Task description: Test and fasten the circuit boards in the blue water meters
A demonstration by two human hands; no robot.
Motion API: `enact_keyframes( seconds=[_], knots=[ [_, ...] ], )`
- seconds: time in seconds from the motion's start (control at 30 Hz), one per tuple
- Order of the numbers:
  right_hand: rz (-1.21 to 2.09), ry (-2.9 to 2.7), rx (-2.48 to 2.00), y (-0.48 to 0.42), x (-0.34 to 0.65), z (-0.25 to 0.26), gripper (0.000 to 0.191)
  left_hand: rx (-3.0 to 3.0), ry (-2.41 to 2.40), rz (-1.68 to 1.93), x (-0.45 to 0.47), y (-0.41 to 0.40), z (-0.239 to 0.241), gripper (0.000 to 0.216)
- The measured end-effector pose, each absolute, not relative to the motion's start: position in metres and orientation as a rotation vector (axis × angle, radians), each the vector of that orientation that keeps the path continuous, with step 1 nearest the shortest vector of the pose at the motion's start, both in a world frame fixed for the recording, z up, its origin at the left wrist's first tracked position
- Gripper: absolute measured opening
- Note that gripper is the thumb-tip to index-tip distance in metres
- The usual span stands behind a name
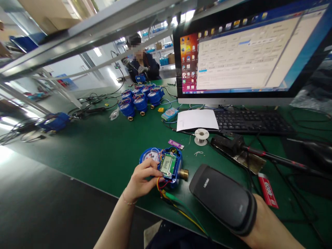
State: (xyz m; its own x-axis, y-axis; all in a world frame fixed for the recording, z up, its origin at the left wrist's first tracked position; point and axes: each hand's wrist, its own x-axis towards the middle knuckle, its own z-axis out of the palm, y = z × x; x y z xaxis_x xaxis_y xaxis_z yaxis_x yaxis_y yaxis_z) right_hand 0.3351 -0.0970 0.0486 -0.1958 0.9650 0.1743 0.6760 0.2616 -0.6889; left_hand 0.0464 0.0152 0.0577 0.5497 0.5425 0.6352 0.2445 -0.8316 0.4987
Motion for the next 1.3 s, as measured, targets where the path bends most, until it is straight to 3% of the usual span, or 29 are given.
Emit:
enact_keyframes(
  seconds=[0.8, 1.03, 1.17, 1.3],
  knots=[
    [0.82, -1.942, -1.583, -0.079, 0.329, 0.059, 0.007, 2.48, 0.667, 1.158, 0.047, 0.015, 0.062, 0.004],
    [0.46, -1.889, -2.037, -0.079, 0.337, 0.009, 0.058, 2.457, 0.674, 1.147, 0.046, 0.016, 0.06, 0.001],
    [0.319, -1.911, -1.836, -0.088, 0.365, 0.01, 0.05, 2.513, 0.646, 1.142, 0.043, 0.017, 0.061, 0.001],
    [-0.209, -1.444, -1.828, -0.089, 0.455, 0.057, 0.03, 2.503, 0.719, 1.142, 0.044, 0.017, 0.059, 0.009]
  ],
)
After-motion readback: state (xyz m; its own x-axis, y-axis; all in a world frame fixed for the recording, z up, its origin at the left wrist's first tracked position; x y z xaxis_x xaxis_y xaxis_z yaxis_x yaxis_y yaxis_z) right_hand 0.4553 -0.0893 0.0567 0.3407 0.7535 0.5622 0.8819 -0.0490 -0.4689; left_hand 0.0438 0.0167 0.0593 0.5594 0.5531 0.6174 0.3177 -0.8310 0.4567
